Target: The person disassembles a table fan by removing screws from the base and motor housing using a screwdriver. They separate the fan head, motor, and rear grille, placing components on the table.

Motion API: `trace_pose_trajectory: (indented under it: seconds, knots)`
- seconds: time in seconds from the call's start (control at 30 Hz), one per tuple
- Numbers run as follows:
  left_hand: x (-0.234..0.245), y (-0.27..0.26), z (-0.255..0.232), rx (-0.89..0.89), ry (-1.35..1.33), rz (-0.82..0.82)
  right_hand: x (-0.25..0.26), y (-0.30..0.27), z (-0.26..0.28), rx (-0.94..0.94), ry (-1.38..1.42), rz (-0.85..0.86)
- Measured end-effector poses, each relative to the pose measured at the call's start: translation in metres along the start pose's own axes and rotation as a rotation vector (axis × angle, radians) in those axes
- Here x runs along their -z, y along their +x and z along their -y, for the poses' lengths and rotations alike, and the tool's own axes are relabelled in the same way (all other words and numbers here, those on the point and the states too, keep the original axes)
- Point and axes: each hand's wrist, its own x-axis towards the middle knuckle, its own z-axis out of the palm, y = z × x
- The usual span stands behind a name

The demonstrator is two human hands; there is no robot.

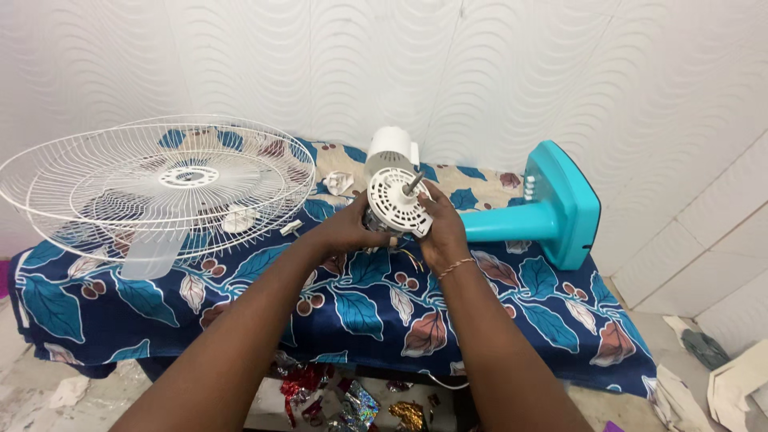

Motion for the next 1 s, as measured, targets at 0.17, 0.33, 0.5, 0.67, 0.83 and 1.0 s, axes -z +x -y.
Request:
trace_pose_trajectory:
  seconds: [0.17, 0.33, 0.5, 0.67, 0.83, 1.0]
  knots:
    - [0.011, -0.002, -0.022, 0.096, 0.082, -0.012, 0.003, 0.003, 0.009, -0.097, -0.141, -0.066]
    - [0.020, 0.001, -0.024, 0.134, 0.318, -0.069, 0.003, 0.009, 0.019, -0.094, -0.188, -0.029]
    - [0.023, 0.004, -0.013, 0.034, 0.543, -0.203, -0.001, 0.013, 0.033, -0.097, -0.264, 0.031]
    - [0.037, -0.004, -0.011, 0.150, 0.405, -0.211, -0.012, 0.015, 0.039, -0.132, -0.266, -0.011]
    - [0.036, -0.007, -0.016, 0.172, 0.413, -0.171, -0.018, 0.019, 0.039, -0.144, -0.275, -0.018]
    - [0.041, -0.001, -0.020, 0.130, 0.512, -0.174, -0.036, 0.022, 0.053, -0.088, -0.341, -0.034]
